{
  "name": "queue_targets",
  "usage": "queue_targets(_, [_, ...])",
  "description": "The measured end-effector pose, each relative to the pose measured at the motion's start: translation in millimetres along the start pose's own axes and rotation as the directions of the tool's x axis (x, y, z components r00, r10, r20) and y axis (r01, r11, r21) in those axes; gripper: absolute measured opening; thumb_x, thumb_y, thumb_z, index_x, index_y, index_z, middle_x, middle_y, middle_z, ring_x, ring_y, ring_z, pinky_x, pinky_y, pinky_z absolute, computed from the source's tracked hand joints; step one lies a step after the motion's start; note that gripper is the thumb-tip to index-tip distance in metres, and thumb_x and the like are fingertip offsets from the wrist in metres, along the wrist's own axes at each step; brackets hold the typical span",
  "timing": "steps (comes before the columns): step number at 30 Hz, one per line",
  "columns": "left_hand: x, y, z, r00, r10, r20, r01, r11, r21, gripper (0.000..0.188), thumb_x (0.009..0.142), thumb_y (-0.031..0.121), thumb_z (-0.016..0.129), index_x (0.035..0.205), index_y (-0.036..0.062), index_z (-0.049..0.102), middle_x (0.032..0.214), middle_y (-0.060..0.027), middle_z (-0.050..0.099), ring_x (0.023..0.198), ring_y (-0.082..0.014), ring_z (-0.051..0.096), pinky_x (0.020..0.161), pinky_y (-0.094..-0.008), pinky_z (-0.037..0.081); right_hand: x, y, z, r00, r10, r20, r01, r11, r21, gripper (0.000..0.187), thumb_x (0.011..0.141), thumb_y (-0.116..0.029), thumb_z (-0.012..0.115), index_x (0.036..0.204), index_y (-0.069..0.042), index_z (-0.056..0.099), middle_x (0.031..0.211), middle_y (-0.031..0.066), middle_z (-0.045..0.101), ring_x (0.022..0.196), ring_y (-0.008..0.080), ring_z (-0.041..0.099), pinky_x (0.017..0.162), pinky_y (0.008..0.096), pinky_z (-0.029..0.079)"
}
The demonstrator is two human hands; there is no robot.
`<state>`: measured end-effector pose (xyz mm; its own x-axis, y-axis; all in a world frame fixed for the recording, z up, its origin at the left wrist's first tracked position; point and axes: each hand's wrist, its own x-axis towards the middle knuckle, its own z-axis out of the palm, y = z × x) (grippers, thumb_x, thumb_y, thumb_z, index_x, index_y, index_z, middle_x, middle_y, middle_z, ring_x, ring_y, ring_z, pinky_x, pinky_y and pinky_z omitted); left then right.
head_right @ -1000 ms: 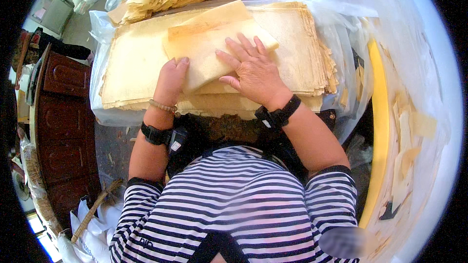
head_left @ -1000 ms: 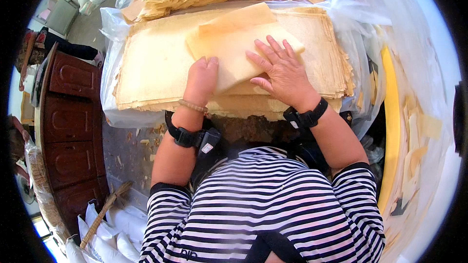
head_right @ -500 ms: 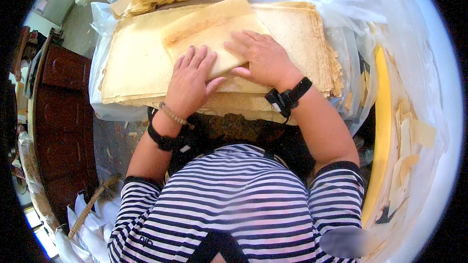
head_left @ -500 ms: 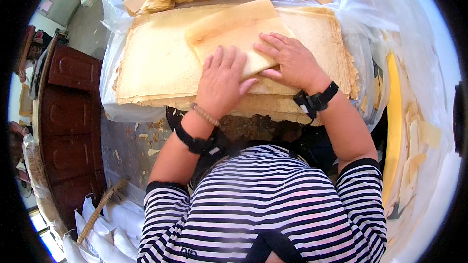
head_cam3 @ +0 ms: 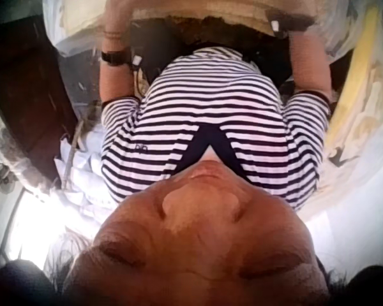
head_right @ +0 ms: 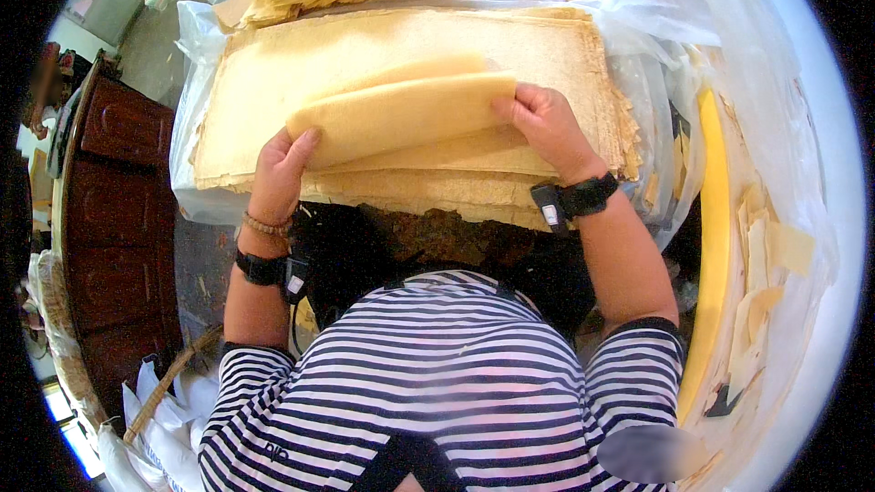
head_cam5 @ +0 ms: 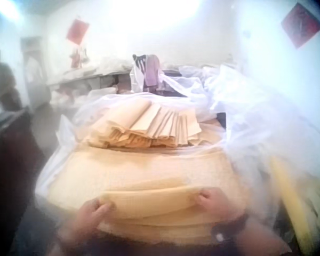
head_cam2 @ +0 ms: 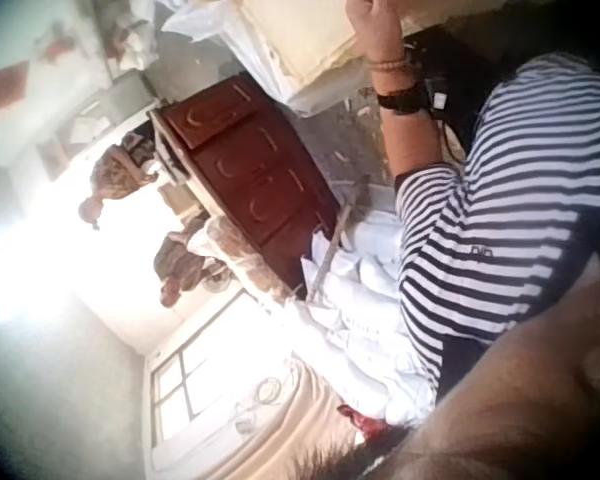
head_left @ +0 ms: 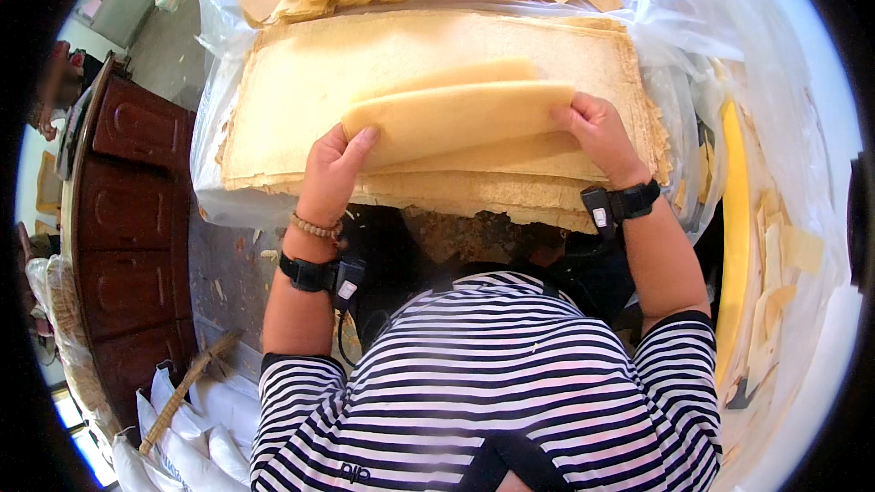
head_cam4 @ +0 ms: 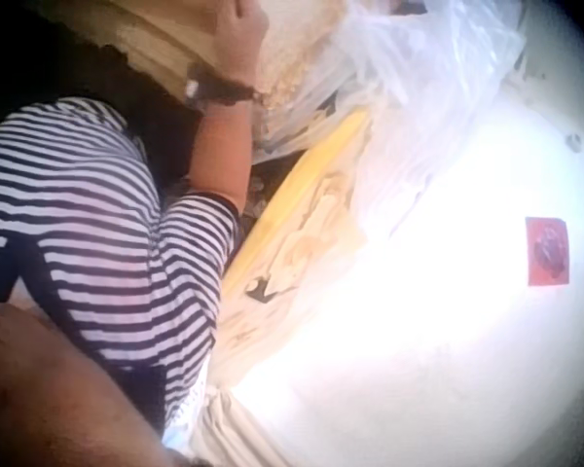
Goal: The recorder is manually sorting and separating large yellow sheets of paper or material from a stack.
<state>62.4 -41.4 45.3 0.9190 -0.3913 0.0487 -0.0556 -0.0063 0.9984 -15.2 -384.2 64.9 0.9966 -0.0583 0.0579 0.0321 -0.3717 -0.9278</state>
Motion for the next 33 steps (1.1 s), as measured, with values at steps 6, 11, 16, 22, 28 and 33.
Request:
queue_targets(6, [14, -4, 20, 0.943, 0.084, -0.321, 0.190, 0.655, 0.731, 0.021, 0.094, 0.023, 0.066, 0.097, 0.0018, 0.066, 0.087, -0.0089, 0.068, 0.081, -0.0212, 0.065, 0.071, -0.0340, 0.051, 40, 3, 32, 0.964, -0.077, -0.253, -0.073, 0.842, -0.534, 0.031, 0.096, -0.031, 0.063, 0.089, -0.001, 0.066, 0.076, 0.0127, 0.067, 0.071, 0.0257, 0.063, 0.066, 0.0379, 0.050])
queue_targets(11, [18, 2, 38, 0.904, 0.299, -0.307, 0.247, 0.223, 0.943, 0.036, 0.092, 0.022, 0.067, 0.124, 0.0061, 0.062, 0.122, -0.0119, 0.067, 0.110, -0.0301, 0.063, 0.087, -0.0394, 0.051, 54, 3, 50, 0.917, -0.212, -0.337, -0.137, 0.627, -0.767, 0.027, 0.095, -0.030, 0.058, 0.095, -0.005, 0.065, 0.082, 0.0200, 0.069, 0.075, 0.0391, 0.065, 0.071, 0.0492, 0.052])
queue_targets(16, [22, -16, 39, 0.843, 0.375, 0.385, -0.482, 0.211, 0.850, 0.053, 0.092, 0.028, 0.065, 0.141, 0.0114, 0.053, 0.151, -0.0131, 0.047, 0.143, -0.0327, 0.038, 0.118, -0.0451, 0.030, 57, -7, 57, 0.901, -0.266, -0.343, -0.143, 0.565, -0.813, 0.032, 0.095, -0.036, 0.058, 0.110, -0.009, 0.067, 0.119, 0.0142, 0.066, 0.107, 0.0293, 0.064, 0.087, 0.0437, 0.052])
queue_targets(22, [29, 3, 39, 0.831, 0.295, 0.472, -0.509, 0.058, 0.859, 0.057, 0.086, 0.028, 0.069, 0.138, 0.0100, 0.053, 0.146, -0.0144, 0.051, 0.136, -0.0336, 0.046, 0.111, -0.0440, 0.039, 43, 6, 58, 0.897, -0.411, 0.164, 0.355, 0.447, -0.821, 0.056, 0.093, -0.043, 0.059, 0.138, -0.010, 0.055, 0.151, 0.0090, 0.046, 0.138, 0.0298, 0.043, 0.117, 0.0419, 0.029])
queue_targets(28, [40, 30, 30, 0.768, 0.315, 0.558, -0.595, 0.025, 0.804, 0.042, 0.087, 0.008, 0.057, 0.128, 0.0099, 0.060, 0.118, -0.0116, 0.069, 0.104, -0.0289, 0.068, 0.085, -0.0386, 0.055, 29, 9, 23, 0.963, -0.264, 0.043, 0.227, 0.720, -0.656, 0.059, 0.093, -0.038, 0.061, 0.142, -0.007, 0.050, 0.152, 0.0134, 0.044, 0.143, 0.0312, 0.037, 0.118, 0.0422, 0.029])
queue_targets(33, [119, 111, 9, 0.884, 0.419, 0.208, -0.153, -0.162, 0.975, 0.039, 0.093, 0.009, 0.050, 0.127, 0.0206, 0.065, 0.078, -0.0113, 0.071, 0.067, -0.0306, 0.069, 0.058, -0.0411, 0.055, 15, 25, 9, 0.980, -0.178, -0.090, 0.116, 0.876, -0.469, 0.062, 0.090, -0.036, 0.066, 0.142, -0.005, 0.050, 0.152, 0.0176, 0.044, 0.142, 0.0336, 0.038, 0.118, 0.0436, 0.029])
